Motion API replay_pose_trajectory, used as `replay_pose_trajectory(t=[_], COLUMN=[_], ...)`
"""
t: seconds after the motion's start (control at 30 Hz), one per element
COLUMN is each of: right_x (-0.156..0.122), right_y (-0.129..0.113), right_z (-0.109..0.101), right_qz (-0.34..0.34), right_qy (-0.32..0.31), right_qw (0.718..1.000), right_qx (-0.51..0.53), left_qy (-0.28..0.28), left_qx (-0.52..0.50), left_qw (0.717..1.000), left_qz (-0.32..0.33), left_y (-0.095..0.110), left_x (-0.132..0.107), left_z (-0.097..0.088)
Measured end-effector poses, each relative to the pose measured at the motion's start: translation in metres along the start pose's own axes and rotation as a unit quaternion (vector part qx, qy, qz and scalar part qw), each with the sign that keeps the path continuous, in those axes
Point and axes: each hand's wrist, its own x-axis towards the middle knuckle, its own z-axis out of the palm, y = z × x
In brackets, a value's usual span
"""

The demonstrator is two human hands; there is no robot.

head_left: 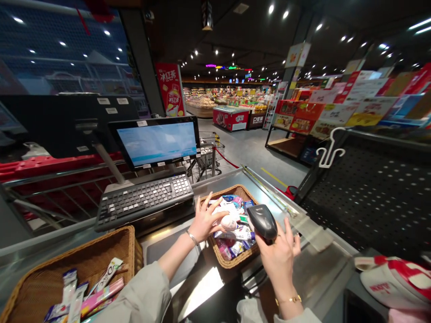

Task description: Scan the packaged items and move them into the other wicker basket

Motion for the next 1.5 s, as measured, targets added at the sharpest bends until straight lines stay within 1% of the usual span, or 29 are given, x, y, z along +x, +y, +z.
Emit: replay_pose_trajectory(t=[0.17, 0.3, 0.37, 0.47, 0.6, 0.8, 0.97, 1.07, 1.2, 1.4, 1.5], right_x=[0.001, 0.002, 0.003, 0.003, 0.003, -0.002, -0.011, -0.017, -0.026, -0.046, -0.056], right_y=[0.010, 0.014, 0.016, 0.016, 0.010, -0.009, -0.033, -0.052, -0.079, -0.114, -0.127], right_z=[-0.008, -0.013, -0.014, -0.013, -0.007, 0.014, 0.033, 0.040, 0.047, 0.059, 0.063], right_qz=[0.029, 0.045, 0.047, 0.048, 0.040, 0.000, -0.043, -0.056, -0.100, -0.155, -0.180], right_qy=[-0.001, 0.005, 0.004, 0.002, -0.006, -0.029, -0.047, -0.071, -0.103, -0.127, -0.166], right_qw=[1.000, 0.999, 0.999, 0.999, 0.999, 0.999, 0.997, 0.993, 0.984, 0.970, 0.958], right_qx=[-0.011, -0.003, -0.002, -0.002, 0.000, 0.023, 0.055, 0.076, 0.103, 0.139, 0.148], left_qy=[-0.003, -0.007, -0.007, -0.004, 0.005, 0.017, 0.025, 0.030, 0.037, 0.053, 0.057], left_qx=[-0.014, -0.027, -0.032, -0.034, -0.020, -0.006, 0.001, 0.011, 0.023, 0.045, 0.063], left_qw=[1.000, 1.000, 0.999, 0.999, 0.999, 0.996, 0.991, 0.987, 0.977, 0.961, 0.949], left_qz=[0.012, -0.008, -0.015, -0.020, -0.040, -0.087, -0.129, -0.160, -0.208, -0.268, -0.305], left_y=[0.015, 0.032, 0.035, 0.033, 0.021, 0.005, -0.006, -0.011, -0.018, -0.028, -0.032], left_x=[0.017, 0.032, 0.035, 0.031, 0.016, -0.017, -0.053, -0.079, -0.116, -0.174, -0.203], left_z=[0.012, 0.020, 0.022, 0.022, 0.014, -0.005, -0.030, -0.047, -0.067, -0.091, -0.102])
